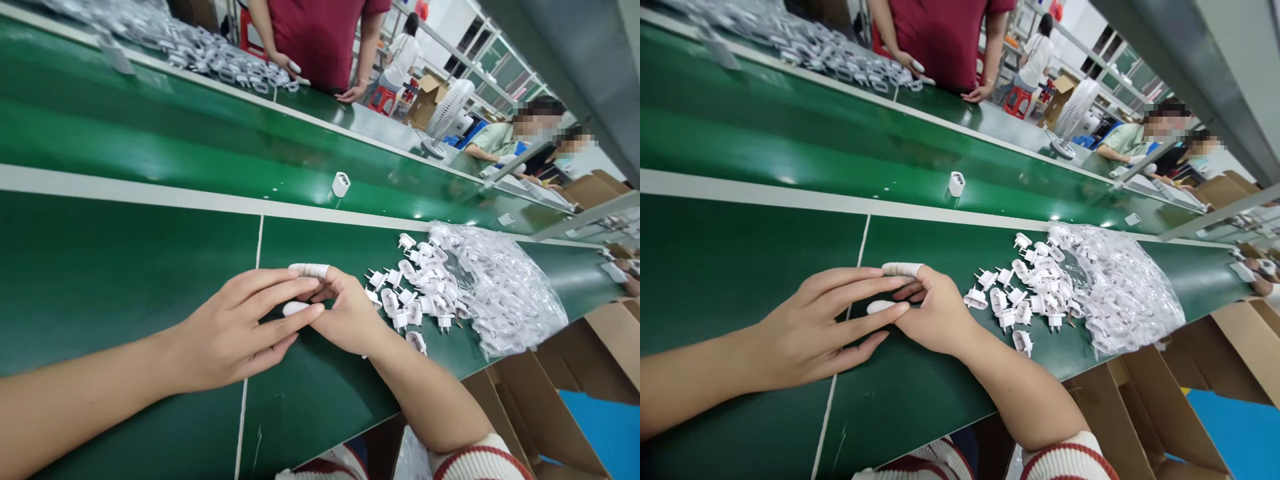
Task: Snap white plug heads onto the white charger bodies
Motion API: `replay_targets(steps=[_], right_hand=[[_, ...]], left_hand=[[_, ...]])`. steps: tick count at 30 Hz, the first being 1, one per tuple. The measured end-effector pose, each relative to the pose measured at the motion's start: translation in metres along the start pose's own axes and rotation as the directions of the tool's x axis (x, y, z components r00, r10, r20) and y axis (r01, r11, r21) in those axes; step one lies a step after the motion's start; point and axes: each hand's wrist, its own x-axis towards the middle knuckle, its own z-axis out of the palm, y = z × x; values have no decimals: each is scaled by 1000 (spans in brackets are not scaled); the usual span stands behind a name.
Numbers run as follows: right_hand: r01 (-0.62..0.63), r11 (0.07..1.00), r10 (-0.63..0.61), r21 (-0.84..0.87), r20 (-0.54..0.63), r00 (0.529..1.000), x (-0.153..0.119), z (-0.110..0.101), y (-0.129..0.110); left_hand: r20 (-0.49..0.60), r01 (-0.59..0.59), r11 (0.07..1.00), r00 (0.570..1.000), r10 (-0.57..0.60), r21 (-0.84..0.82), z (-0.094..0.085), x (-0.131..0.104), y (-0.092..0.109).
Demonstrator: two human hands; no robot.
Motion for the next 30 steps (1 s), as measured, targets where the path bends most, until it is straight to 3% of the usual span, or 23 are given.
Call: replay_targets(steps=[3, 6, 8, 10, 12, 14, 16, 18, 19, 24, 26, 28, 30], right_hand=[[51, 996, -50, -76, 11, 999, -2, -1, 1], [112, 921, -95, -374, 66, 993, -8, -11, -11], [82, 759, -74, -646, 39, 996, -13, -26, -23], [-60, 524, -24, -850, -84, 996, -18, -45, -35], [-242, 307, 64, -920, -234, 970, -20, -64, -42], [-351, 199, 156, -915, -325, 933, -20, -79, -44], [-383, 191, 218, -904, -342, 914, -16, -87, -42], [-379, 209, 239, -901, -328, 914, -12, -89, -39], [-373, 218, 243, -902, -320, 916, -9, -88, -37], [-324, 255, 200, -911, -278, 940, 0, -81, -24], [-296, 269, 200, -917, -247, 948, 2, -79, -20], [-263, 291, 202, -920, -210, 957, 4, -79, -18], [-236, 330, 173, -914, -187, 967, 3, -78, -19]], left_hand=[[-25, -39, 998, 999, 40, 41, -1, -1, 1], [-51, -18, 999, 999, 19, 27, -2, 1, 5], [-60, 59, 998, 996, -58, 6, -5, 5, 6], [-63, 185, 983, 981, -185, -13, -6, 13, 1], [-63, 344, 938, 936, -346, -39, -5, 25, -13], [-35, 495, 866, 866, -498, -68, 1, 41, -37], [30, 643, 763, 766, -643, -70, 12, 60, -68], [103, 793, 609, 608, -787, -30, 31, 82, -100], [114, 829, 560, 557, -822, -11, 42, 94, -115], [83, 932, 361, 359, -930, 11, 101, 142, -160], [74, 953, 304, 303, -950, 7, 112, 148, -168], [71, 961, 275, 274, -959, 11, 111, 146, -169], [77, 956, 293, 291, -954, 19, 103, 143, -163]])
